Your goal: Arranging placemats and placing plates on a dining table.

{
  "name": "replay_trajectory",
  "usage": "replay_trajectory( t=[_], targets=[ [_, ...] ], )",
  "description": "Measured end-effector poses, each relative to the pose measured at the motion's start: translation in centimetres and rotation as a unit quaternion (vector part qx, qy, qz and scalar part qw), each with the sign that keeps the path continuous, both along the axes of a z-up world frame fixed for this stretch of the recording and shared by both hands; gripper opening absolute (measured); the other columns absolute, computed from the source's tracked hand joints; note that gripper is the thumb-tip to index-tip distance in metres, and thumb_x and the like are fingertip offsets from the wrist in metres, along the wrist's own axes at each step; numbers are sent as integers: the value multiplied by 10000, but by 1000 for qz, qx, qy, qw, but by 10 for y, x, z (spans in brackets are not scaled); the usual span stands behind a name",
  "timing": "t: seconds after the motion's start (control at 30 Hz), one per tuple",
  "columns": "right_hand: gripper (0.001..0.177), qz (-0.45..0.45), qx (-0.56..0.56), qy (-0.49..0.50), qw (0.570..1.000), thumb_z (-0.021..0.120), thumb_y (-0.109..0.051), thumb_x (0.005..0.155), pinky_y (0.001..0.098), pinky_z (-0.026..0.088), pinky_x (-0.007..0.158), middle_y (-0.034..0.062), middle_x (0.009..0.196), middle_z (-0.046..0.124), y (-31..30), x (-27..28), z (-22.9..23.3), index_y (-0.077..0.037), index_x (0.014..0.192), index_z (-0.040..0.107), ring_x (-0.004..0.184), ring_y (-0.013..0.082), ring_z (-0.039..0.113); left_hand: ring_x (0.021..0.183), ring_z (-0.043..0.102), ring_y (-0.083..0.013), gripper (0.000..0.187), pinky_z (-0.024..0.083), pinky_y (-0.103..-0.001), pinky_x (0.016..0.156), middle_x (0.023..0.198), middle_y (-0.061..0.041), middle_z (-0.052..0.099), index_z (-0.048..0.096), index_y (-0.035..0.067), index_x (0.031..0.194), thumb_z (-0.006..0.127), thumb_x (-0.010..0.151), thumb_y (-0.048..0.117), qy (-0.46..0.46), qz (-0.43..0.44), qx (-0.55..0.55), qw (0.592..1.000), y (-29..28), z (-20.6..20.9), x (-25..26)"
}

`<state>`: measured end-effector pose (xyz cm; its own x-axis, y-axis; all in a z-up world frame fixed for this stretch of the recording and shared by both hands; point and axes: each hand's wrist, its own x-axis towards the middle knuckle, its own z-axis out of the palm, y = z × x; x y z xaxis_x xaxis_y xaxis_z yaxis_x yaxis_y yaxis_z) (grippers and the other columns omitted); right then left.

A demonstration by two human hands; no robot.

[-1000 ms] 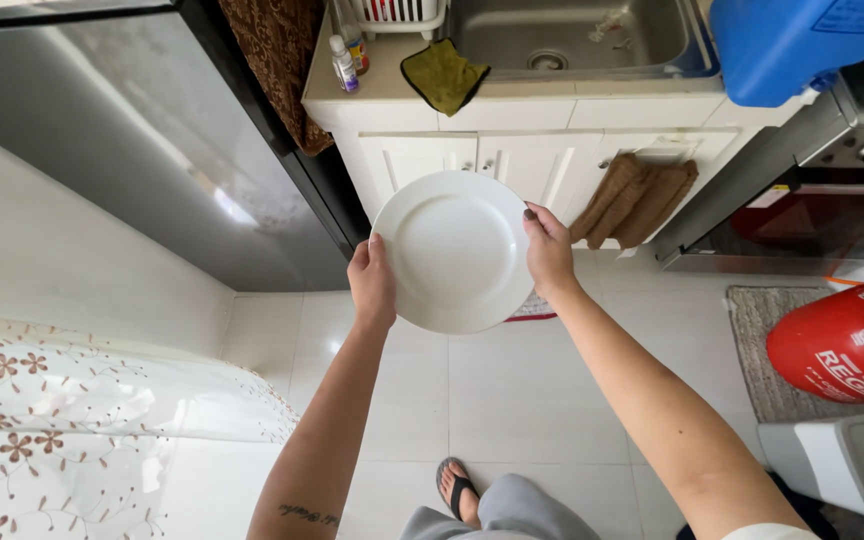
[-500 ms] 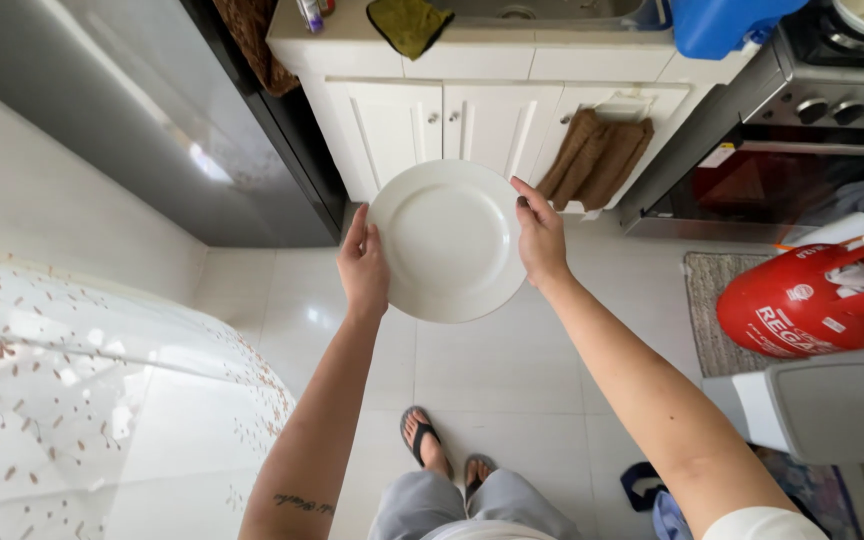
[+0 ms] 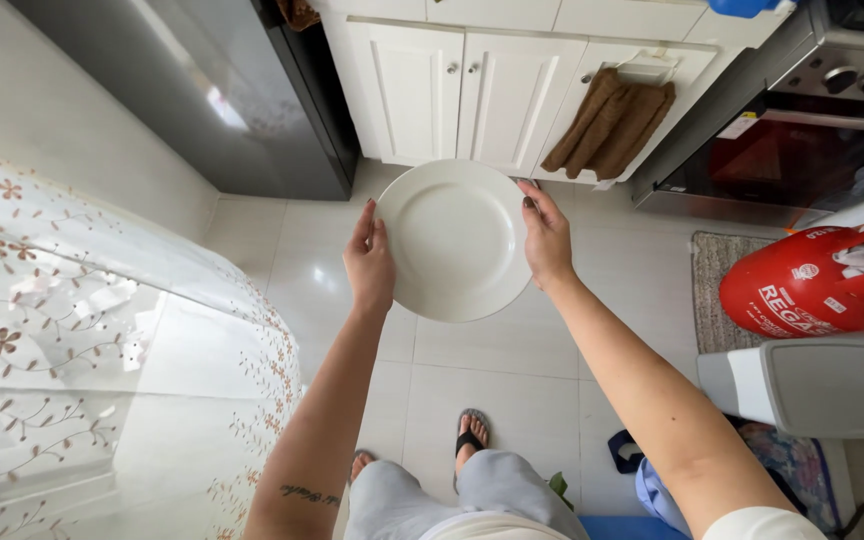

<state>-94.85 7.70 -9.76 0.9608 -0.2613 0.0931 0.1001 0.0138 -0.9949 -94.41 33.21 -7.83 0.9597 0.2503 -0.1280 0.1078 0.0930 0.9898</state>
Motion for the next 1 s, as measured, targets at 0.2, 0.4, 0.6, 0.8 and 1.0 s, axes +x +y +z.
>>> replay_trajectory(
  t=[0.2, 0.4, 0.6, 0.8, 1.0],
  targets=[
    [325, -5, 2, 35, 999, 514, -165, 1063, 285, 398, 1119, 69, 1393, 631, 53, -20, 8, -90, 1351, 644, 1305, 161, 538, 773, 535, -33, 422, 498, -208, 752, 1021, -14, 719, 596, 149, 1467, 527, 1054, 204, 9, 10, 14, 1000, 50, -2, -21],
    [328, 25, -13, 23, 999, 518, -169, 1057, 283, 400, 1109, 34, 1396, 625, 142, -39, 3, -105, 1355, 638, 1303, 142, 542, 690, 432, -34, 438, 434, -207, 655, 923, -3, 621, 602, 139, 1496, 550, 1063, 175, -11, 30, 1, 999, 144, -27, -49],
    [369, 68, 11, 37, 997, 528, -166, 1048, 269, 437, 1053, 26, 1317, 666, 273, -64, -7, -102, 1394, 638, 1147, 129, 574, 765, 545, -28, 441, 497, -199, 764, 1046, -17, 714, 553, 103, 1488, 512, 1056, 176, -17, 66, -27, 997, 270, -6, -104],
    [341, 78, 43, 38, 995, 561, -204, 1040, 237, 460, 1002, 29, 1217, 701, 378, -86, -35, -39, 1319, 668, 1112, 86, 602, 1043, 667, -81, 432, 517, -225, 915, 1325, -95, 699, 557, 70, 1469, 521, 1047, 156, -59, 111, -9, 992, 375, -23, -146],
    [344, 96, 26, 46, 994, 586, -234, 1043, 234, 472, 896, -1, 1036, 694, 426, -95, -49, -4, 1272, 702, 971, 75, 579, 1098, 676, -121, 437, 529, -248, 949, 1348, -119, 689, 550, 50, 1471, 523, 1045, 142, -62, 138, -40, 988, 424, -26, -174]
  ],
)
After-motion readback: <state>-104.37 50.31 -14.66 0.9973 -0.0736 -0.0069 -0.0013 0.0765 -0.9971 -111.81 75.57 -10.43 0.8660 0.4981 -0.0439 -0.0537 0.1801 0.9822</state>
